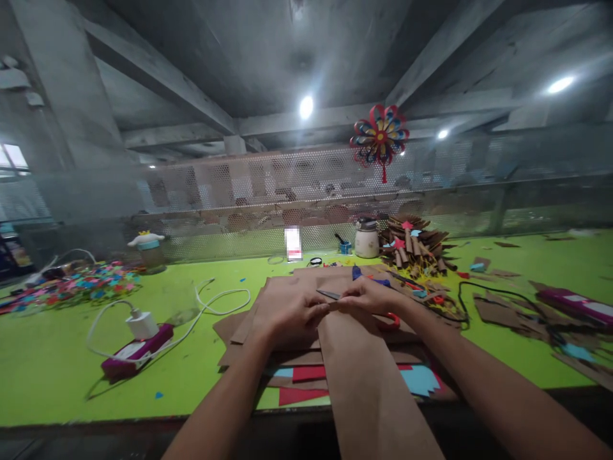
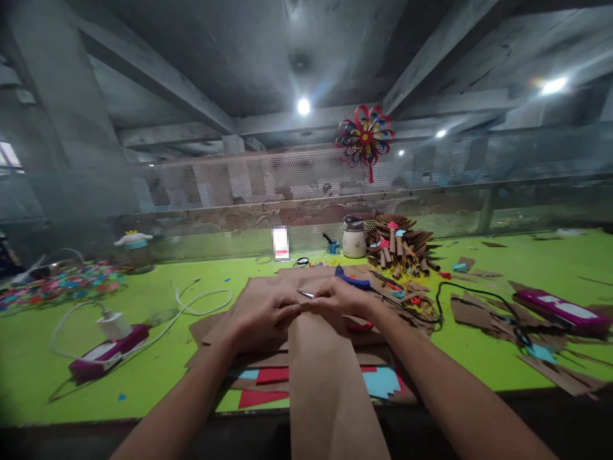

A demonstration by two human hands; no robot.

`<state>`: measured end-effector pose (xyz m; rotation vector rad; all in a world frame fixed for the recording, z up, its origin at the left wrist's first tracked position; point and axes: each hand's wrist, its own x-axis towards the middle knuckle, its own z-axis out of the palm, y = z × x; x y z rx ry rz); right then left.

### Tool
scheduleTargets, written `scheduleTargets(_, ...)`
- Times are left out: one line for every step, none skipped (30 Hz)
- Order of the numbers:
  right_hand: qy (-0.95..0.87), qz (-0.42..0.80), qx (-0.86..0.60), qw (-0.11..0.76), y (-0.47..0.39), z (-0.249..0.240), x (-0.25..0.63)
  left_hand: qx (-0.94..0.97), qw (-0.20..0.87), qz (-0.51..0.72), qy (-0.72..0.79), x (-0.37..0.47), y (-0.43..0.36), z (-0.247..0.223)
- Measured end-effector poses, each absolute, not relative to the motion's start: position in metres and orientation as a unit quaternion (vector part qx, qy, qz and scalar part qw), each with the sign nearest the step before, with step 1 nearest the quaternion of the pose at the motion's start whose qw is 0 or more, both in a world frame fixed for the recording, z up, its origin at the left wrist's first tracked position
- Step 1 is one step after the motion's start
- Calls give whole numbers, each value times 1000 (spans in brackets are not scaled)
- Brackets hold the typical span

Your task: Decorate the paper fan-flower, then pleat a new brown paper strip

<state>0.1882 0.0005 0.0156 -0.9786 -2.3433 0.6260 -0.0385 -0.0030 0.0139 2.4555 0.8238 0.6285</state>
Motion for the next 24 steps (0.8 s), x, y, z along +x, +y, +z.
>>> scheduleTargets(-857, 251, -362, 266, 1, 16, 190, 891, 268, 218, 293, -38, 0, 14)
scheduleTargets(-846, 274, -366, 274, 2, 16, 193, 882, 306, 209, 290, -38, 4, 14)
scheduleTargets(-831, 297, -371, 288, 4, 16, 196, 870, 343, 201, 291, -39, 7, 14)
scheduleTargets(-814, 320, -376, 306, 5, 15, 198, 859, 371, 195, 295, -40, 11, 15)
scheduleTargets(-795, 342, -379, 327, 7, 15, 200, 850, 387, 196, 299, -41, 13, 16)
scheduleTargets(-775, 364, -377, 353, 8, 14, 202, 843, 397, 199, 302, -43, 15, 17)
scheduleTargets(-752, 389, -369, 383, 10, 13, 203, 837, 406, 204, 305, -44, 16, 18)
scheduleTargets(-727, 418, -355, 413, 11, 13, 204, 829, 416, 212, 309, -45, 17, 19)
scheduleTargets(-700, 449, -336, 442, 11, 13, 203, 818, 427, 223, 314, -46, 16, 19)
scheduleTargets(-672, 482, -313, 467, 11, 13, 202, 805, 440, 239, 317, -46, 15, 20)
scheduleTargets(-646, 514, -290, 484, 9, 14, 200, 790, 456, 259, 318, -46, 14, 20)
scheduleTargets(-629, 541, -270, 488, 6, 16, 197, 773, 476, 275, 318, -45, 12, 20)
scheduleTargets(-623, 561, -257, 480, 3, 18, 195, 755, 498, 287, 315, -43, 11, 19)
scheduleTargets(-626, 577, -249, 462, -1, 19, 192, 741, 520, 293, 309, -41, 9, 19)
scheduleTargets(-633, 590, -246, 436, -6, 21, 189, 730, 541, 292, 300, -39, 7, 17)
scheduleTargets(-645, 599, -245, 407, -10, 22, 186, 723, 558, 285, 290, -36, 5, 16)
scheduleTargets(-657, 603, -244, 381, -13, 23, 184, 719, 573, 279, 278, -33, 4, 15)
scheduleTargets(-670, 602, -239, 363, -15, 24, 182, 715, 585, 274, 266, -31, 2, 13)
scheduleTargets(-683, 598, -229, 351, -16, 24, 181, 710, 597, 271, 255, -28, 1, 12)
scheduleTargets(-694, 593, -213, 347, -16, 24, 180, 703, 610, 267, 247, -26, 0, 10)
scheduleTargets(-703, 588, -193, 351, -15, 23, 179, 696, 623, 262, 242, -24, -1, 8)
scheduleTargets(-709, 582, -170, 361, -13, 23, 178, 688, 635, 257, 238, -22, -2, 6)
scheduleTargets(-712, 576, -151, 373, -12, 22, 178, 685, 643, 249, 234, -21, -2, 4)
scheduleTargets(-713, 570, -141, 384, -11, 22, 177, 690, 639, 245, 236, -21, -2, 2)
